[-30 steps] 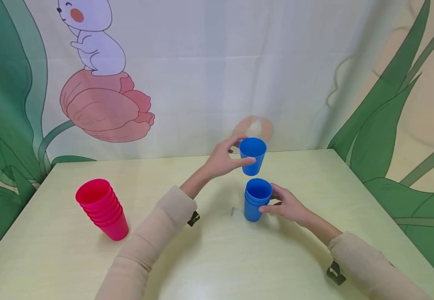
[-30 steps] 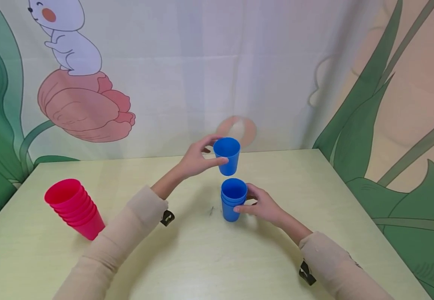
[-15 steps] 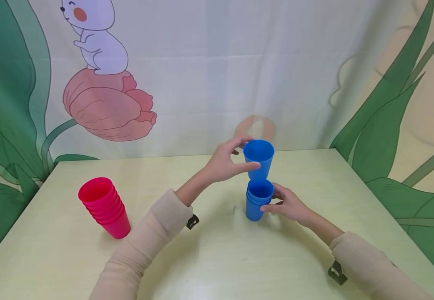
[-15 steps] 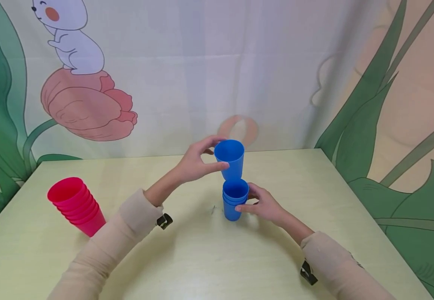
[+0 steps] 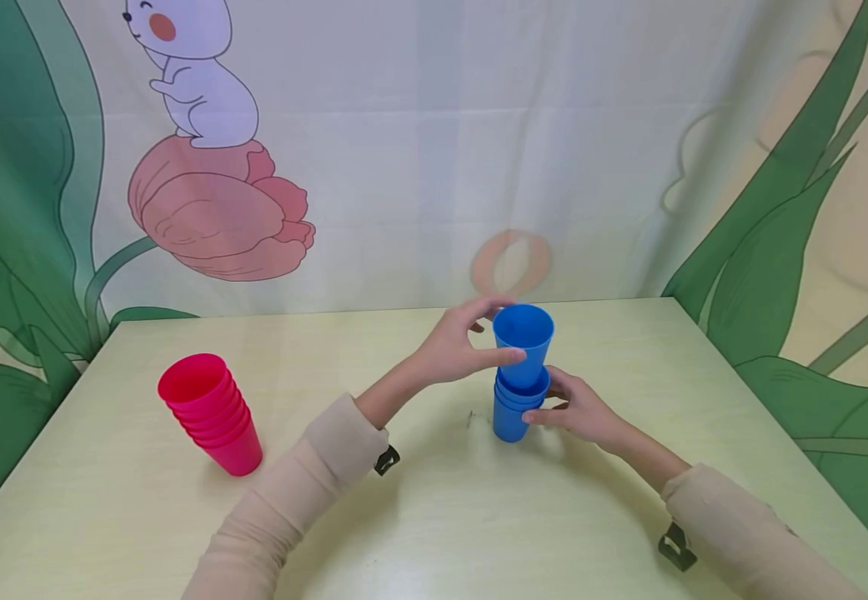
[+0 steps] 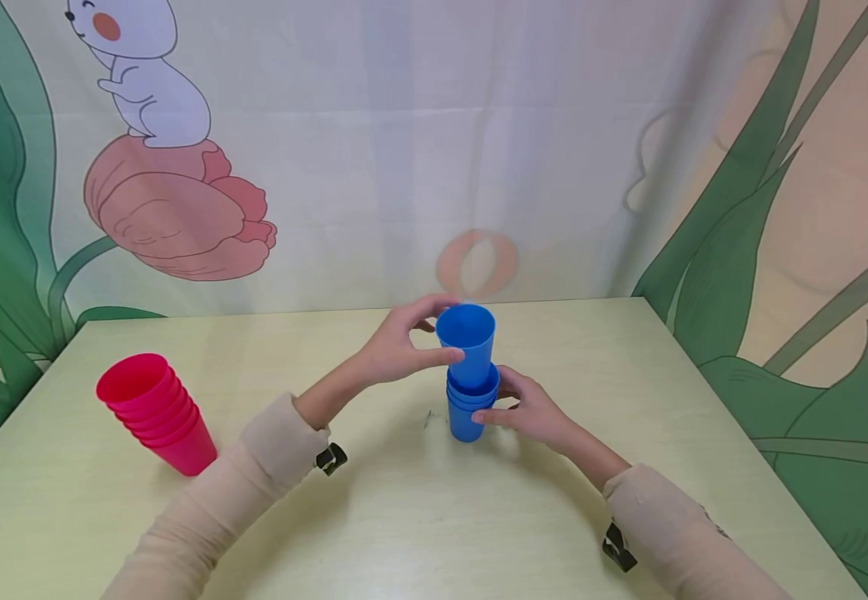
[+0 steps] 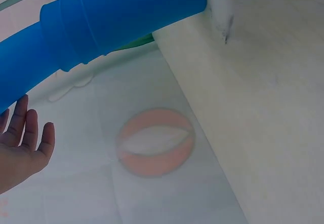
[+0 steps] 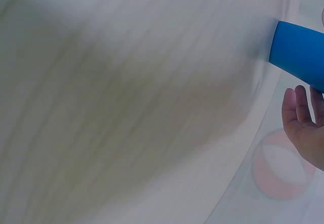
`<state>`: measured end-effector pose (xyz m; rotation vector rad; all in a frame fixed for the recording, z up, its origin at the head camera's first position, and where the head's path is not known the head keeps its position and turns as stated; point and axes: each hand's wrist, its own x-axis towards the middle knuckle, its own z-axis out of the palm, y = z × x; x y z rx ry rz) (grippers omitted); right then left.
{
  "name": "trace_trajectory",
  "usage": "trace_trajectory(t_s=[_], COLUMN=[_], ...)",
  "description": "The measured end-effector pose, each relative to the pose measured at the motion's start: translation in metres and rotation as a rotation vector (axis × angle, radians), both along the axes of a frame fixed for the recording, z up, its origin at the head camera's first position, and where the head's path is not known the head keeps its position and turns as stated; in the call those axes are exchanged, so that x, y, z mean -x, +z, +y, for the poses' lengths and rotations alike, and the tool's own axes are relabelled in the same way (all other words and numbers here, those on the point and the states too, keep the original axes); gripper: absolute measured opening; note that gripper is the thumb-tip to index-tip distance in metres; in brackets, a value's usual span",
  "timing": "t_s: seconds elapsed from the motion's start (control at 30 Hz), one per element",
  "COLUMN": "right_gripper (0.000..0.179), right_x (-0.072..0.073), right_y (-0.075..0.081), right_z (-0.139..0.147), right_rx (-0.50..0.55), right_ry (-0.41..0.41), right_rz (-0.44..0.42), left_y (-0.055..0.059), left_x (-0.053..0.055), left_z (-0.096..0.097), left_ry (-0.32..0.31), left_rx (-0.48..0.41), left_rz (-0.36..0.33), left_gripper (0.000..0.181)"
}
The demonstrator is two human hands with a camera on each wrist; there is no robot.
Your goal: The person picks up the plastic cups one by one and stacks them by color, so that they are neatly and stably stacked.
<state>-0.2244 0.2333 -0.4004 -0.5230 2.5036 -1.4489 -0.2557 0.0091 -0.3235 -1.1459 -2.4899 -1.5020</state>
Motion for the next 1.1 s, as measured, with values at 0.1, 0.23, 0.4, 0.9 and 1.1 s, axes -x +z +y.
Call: trace_trajectory(t_s=[0.1,0.23,0.4,0.9,1.1], right_gripper=[0.072,0.071,0.068,0.064,0.068], right_x=[0.001,0.002,0.002,0.008,0.010], right_y=[-0.001,-0.002,-0.001,-0.006,0.002], right_z=[-0.001,-0.001,-0.001,0.000,0.013], right_rx=[0.001,0.006,0.024,0.031,-0.022], right_ry=[0.008,0.017,0.029,0.047,0.099], right_rz=[0.006,0.015,0.023,0.039,0.008], left_y=[-0.006,-0.016,-0.028,-0.047,-0.044], left_x=[-0.001,-0.002,-0.001,-0.003,-0.006], left_z=[0.000,0.001,0.005,0.006,-0.011], left_ry=[-0.001,-0.015,-0.028,0.003,0.088], left_rx=[0.022,0.057,0.089,0.141,0.174], left_rz=[-0.004,-0.001,-0.011,-0.056,-0.025], left_gripper=[0.059,0.059,0.058,0.065,0.068])
